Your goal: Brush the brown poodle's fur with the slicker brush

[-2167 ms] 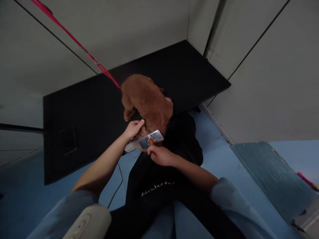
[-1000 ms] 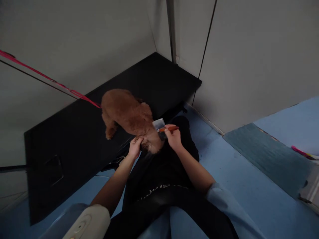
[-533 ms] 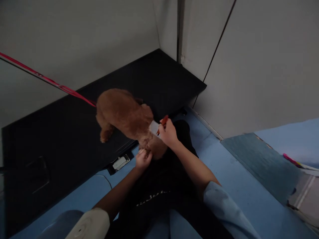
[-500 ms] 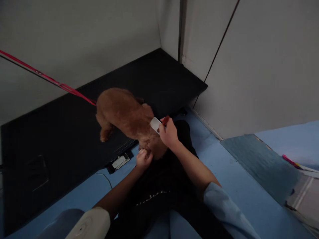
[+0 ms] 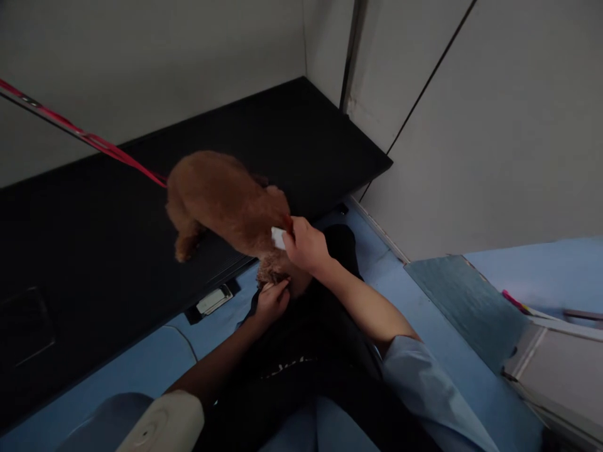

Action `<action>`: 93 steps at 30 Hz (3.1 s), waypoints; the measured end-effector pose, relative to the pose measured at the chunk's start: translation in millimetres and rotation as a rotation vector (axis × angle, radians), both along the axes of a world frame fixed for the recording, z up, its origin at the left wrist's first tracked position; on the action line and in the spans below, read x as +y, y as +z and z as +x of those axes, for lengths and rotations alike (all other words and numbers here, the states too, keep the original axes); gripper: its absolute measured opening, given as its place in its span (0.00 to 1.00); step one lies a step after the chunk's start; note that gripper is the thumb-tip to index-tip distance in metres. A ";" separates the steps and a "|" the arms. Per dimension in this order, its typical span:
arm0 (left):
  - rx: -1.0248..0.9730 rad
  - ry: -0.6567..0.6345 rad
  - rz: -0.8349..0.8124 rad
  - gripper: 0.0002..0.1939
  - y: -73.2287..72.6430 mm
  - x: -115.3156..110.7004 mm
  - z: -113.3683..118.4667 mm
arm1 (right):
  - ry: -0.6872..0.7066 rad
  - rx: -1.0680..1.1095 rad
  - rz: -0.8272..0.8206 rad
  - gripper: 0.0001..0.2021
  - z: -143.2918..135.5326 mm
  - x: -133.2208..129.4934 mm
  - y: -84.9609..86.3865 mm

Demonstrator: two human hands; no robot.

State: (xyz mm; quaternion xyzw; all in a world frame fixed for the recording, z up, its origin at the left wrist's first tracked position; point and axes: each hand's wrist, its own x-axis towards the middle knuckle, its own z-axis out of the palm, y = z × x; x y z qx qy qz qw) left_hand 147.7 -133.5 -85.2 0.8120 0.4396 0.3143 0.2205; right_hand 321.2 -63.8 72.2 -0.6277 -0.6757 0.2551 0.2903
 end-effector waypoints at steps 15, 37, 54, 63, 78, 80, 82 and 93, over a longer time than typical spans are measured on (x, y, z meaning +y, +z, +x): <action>0.076 -0.072 0.040 0.14 4.0 1.5 9.1 | 0.170 -0.082 -0.081 0.07 -8.6 3.9 8.0; -0.032 0.529 -0.188 0.08 44.3 51.4 20.2 | -0.488 0.202 -0.033 0.08 25.3 -70.6 -49.1; -0.160 0.362 -0.089 0.18 5.6 35.3 6.0 | -0.107 0.017 0.158 0.09 0.0 -6.1 -7.0; -0.129 0.147 0.285 0.05 10.0 25.3 2.8 | 0.037 -0.059 0.102 0.08 -6.8 4.5 2.6; -0.044 0.044 0.394 0.14 13.3 19.2 4.0 | 0.327 -0.276 0.087 0.08 -22.7 14.2 23.1; -0.058 0.049 0.403 0.14 15.3 19.2 5.2 | 0.327 -0.295 -0.007 0.08 -22.9 13.3 19.6; -0.064 0.061 0.390 0.15 16.7 19.1 6.4 | 0.261 -0.300 0.016 0.09 -22.2 12.0 16.1; -0.096 0.079 0.284 0.17 11.2 16.9 4.4 | 0.202 -0.203 0.195 0.07 -14.9 12.5 23.3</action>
